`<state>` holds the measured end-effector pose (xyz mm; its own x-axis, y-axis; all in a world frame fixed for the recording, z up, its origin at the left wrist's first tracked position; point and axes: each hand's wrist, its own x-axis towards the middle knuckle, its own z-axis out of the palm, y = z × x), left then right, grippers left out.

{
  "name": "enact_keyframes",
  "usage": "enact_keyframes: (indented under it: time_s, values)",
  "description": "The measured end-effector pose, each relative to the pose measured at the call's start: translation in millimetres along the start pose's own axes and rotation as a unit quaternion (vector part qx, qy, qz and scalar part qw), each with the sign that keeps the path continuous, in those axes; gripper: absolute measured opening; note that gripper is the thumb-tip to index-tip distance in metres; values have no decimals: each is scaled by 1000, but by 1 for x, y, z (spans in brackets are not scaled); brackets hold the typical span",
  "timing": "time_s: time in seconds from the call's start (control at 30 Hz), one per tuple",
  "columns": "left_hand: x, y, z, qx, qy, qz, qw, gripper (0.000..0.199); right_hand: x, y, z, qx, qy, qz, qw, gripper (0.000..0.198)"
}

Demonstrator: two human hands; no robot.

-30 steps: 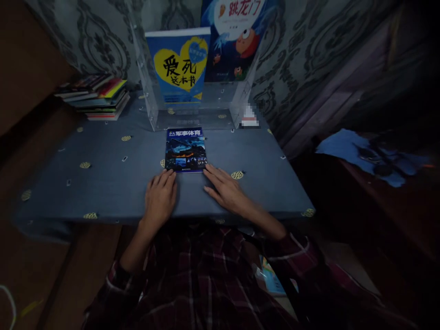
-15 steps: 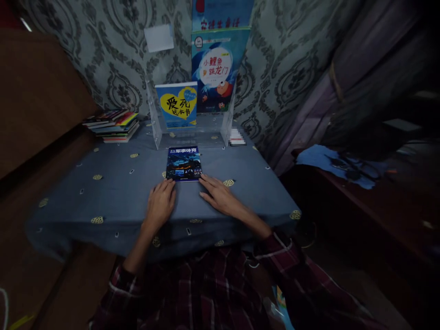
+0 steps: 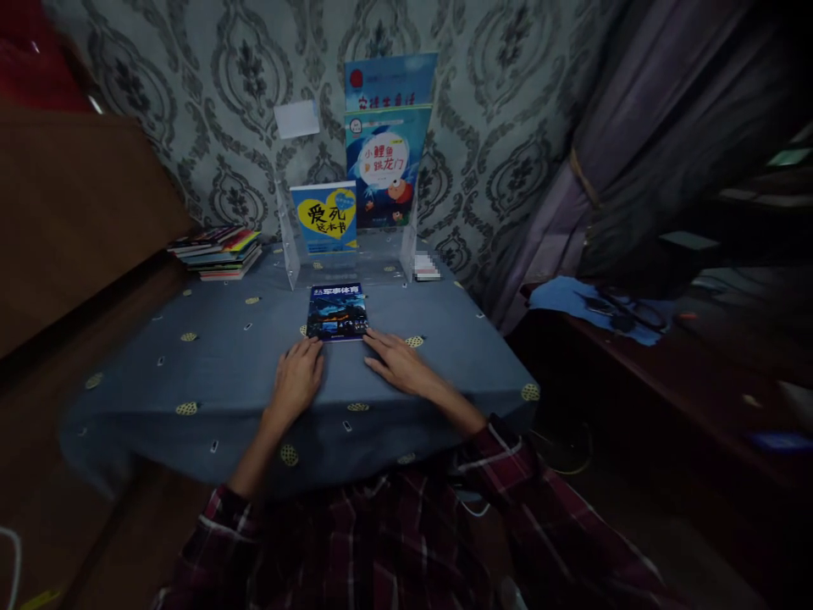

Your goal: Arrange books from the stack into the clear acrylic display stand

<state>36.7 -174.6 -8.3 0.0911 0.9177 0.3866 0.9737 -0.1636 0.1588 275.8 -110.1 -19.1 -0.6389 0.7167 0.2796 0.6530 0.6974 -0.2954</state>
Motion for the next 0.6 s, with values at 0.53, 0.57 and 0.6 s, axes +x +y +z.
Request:
enact_keyframes:
  time_s: [0.53, 0.57, 0.6]
  values:
    - [60, -30, -30, -54, -149, 35, 987, 31, 18, 10, -30, 33, -42, -30, 998, 36]
    - [75, -38, -30, -55, -167, 29, 984, 32, 28, 12, -35, 31, -53, -27, 998, 31]
    - [90, -45, -28, -53, -168, 22, 984, 32, 40, 13, -38, 24, -59, -16, 998, 29]
